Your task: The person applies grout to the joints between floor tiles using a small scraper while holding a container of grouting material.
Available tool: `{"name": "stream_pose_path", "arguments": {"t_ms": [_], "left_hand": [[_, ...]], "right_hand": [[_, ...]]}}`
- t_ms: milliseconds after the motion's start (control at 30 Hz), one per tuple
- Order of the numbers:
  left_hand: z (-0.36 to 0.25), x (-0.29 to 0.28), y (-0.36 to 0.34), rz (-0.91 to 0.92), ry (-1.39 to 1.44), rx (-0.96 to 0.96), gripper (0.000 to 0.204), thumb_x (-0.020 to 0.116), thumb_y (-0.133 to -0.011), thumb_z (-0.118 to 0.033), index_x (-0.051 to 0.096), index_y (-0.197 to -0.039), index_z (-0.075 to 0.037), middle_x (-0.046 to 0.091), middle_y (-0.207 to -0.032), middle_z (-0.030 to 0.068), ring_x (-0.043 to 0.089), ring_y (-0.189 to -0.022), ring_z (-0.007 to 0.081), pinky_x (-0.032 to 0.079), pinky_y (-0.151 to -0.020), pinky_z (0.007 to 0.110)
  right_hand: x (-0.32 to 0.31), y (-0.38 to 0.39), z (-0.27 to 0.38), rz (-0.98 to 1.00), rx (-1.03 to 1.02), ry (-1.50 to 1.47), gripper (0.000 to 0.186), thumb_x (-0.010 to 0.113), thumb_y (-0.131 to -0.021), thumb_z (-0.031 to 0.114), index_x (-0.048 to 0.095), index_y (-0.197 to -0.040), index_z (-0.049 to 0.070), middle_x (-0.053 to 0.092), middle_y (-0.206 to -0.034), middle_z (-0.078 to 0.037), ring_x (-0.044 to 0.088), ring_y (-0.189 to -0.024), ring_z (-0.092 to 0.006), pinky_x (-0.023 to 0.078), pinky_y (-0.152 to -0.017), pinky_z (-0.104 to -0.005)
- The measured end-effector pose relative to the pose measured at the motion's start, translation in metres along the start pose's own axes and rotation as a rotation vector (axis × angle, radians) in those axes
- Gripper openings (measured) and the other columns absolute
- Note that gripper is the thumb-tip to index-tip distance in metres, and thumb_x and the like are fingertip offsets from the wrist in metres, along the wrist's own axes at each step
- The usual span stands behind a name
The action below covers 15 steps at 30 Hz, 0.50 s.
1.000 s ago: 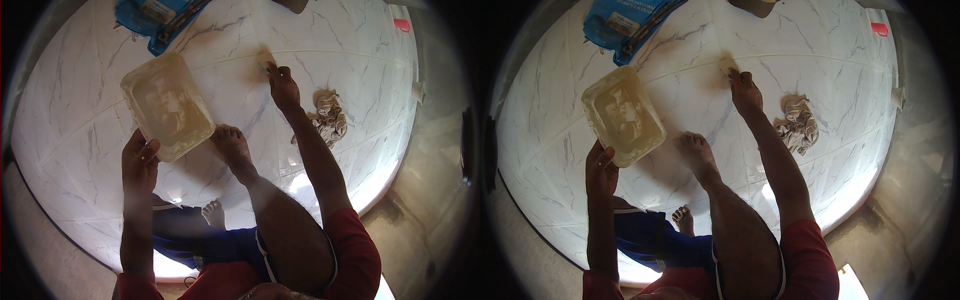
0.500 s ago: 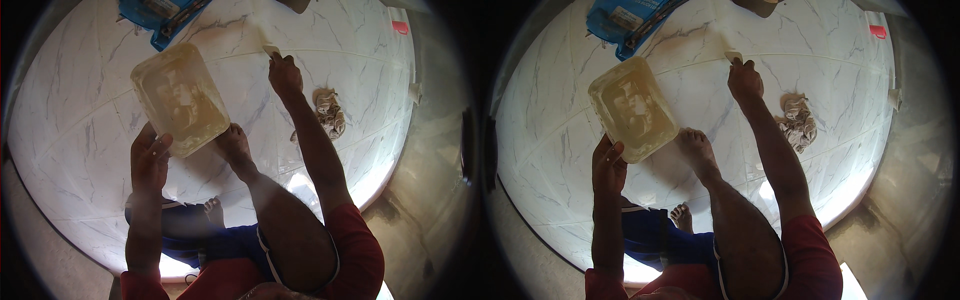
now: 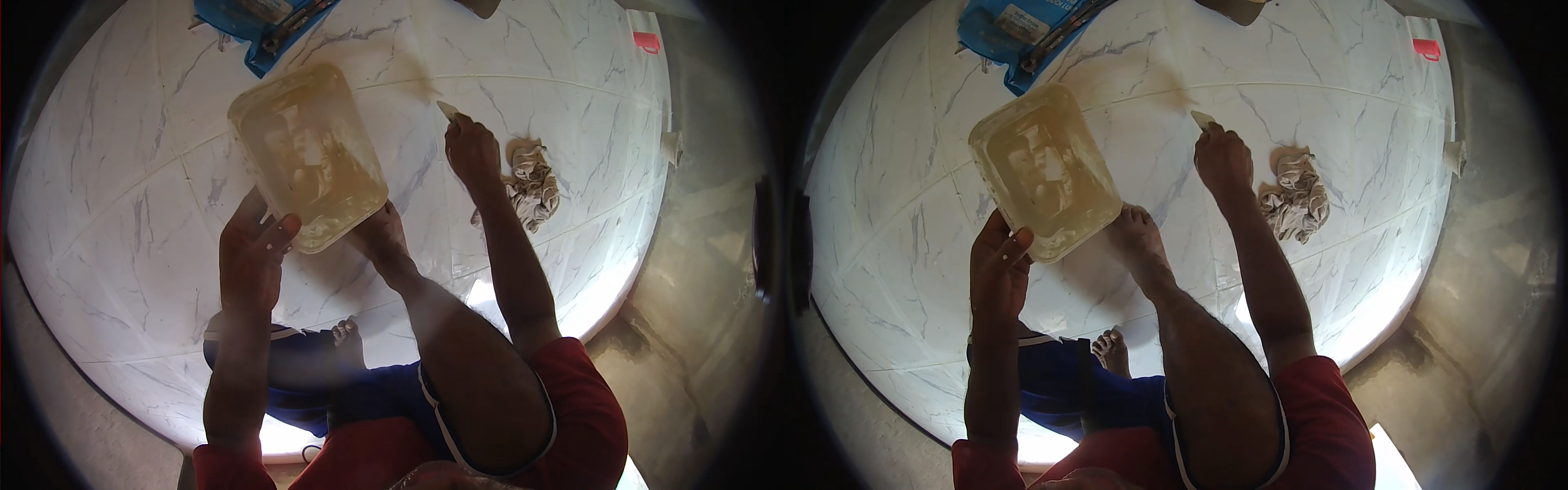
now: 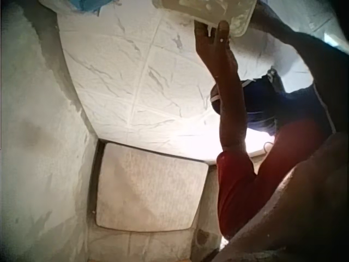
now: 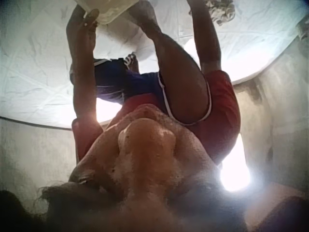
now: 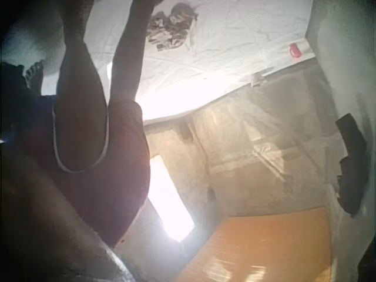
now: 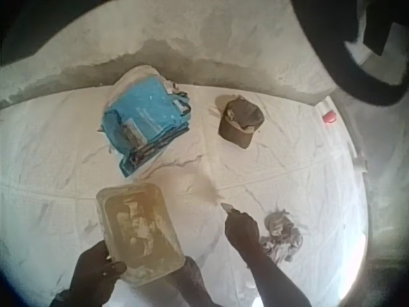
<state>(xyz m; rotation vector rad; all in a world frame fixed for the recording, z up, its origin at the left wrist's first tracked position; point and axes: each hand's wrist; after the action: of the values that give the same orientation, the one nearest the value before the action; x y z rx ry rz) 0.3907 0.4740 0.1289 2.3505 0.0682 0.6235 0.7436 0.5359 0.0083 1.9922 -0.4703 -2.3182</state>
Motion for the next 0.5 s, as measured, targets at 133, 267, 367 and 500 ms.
{"name": "stream_pose_path", "arguments": {"t_ms": [133,267,367,500], "left_hand": [[-0.001,0.011,0.0,-0.006,-0.015,-0.013,0.068,0.078,-0.088,-0.007,0.049,-0.148,0.007,0.067,-0.125,0.0104,0.06,-0.104,0.0134,0.045,-0.082,0.024],[-0.003,0.006,0.001,0.033,-0.012,-0.035,0.067,0.078,-0.088,-0.008,0.05,-0.147,0.007,0.067,-0.123,0.01,0.059,-0.102,0.0125,0.045,-0.079,0.023],[0.0,0.002,0.002,-0.01,0.016,-0.014,0.068,0.078,-0.087,-0.009,0.05,-0.147,0.007,0.067,-0.123,0.0107,0.059,-0.101,0.0129,0.045,-0.079,0.024],[0.0,0.003,0.001,-0.034,0.009,-0.01,0.069,0.078,-0.087,-0.011,0.05,-0.148,0.007,0.067,-0.125,0.0113,0.061,-0.099,0.0137,0.047,-0.078,0.024]], "right_hand": [[-0.008,-0.019,0.005,-0.051,-0.001,-0.123,0.029,0.053,-0.099,0.026,0.071,-0.109,0.005,0.073,-0.091,-0.026,0.072,-0.085,-0.0439,0.058,-0.079,-0.0537],[0.005,-0.024,-0.025,-0.066,-0.075,-0.308,0.029,0.056,-0.099,0.022,0.069,-0.119,0.007,0.073,-0.1,-0.022,0.071,-0.093,-0.043,0.055,-0.082,-0.0524],[0.009,-0.022,-0.037,-0.095,-0.228,-0.139,0.033,0.06,-0.097,0.013,0.067,-0.129,0.012,0.073,-0.106,-0.015,0.069,-0.097,-0.0357,0.054,-0.086,-0.049],[0.013,-0.04,-0.069,-0.128,-0.527,0.147,0.051,0.06,-0.093,0.004,0.06,-0.141,0.022,0.065,-0.117,-0.004,0.062,-0.109,-0.0261,0.049,-0.094,-0.0445]]}}
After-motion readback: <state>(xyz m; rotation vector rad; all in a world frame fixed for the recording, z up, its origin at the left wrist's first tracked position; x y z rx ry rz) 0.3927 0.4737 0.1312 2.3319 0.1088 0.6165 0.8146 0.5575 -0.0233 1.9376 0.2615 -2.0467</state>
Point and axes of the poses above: each hand's wrist, its own y-axis away from the middle knuckle, its own x-axis out of the palm, z = x × y
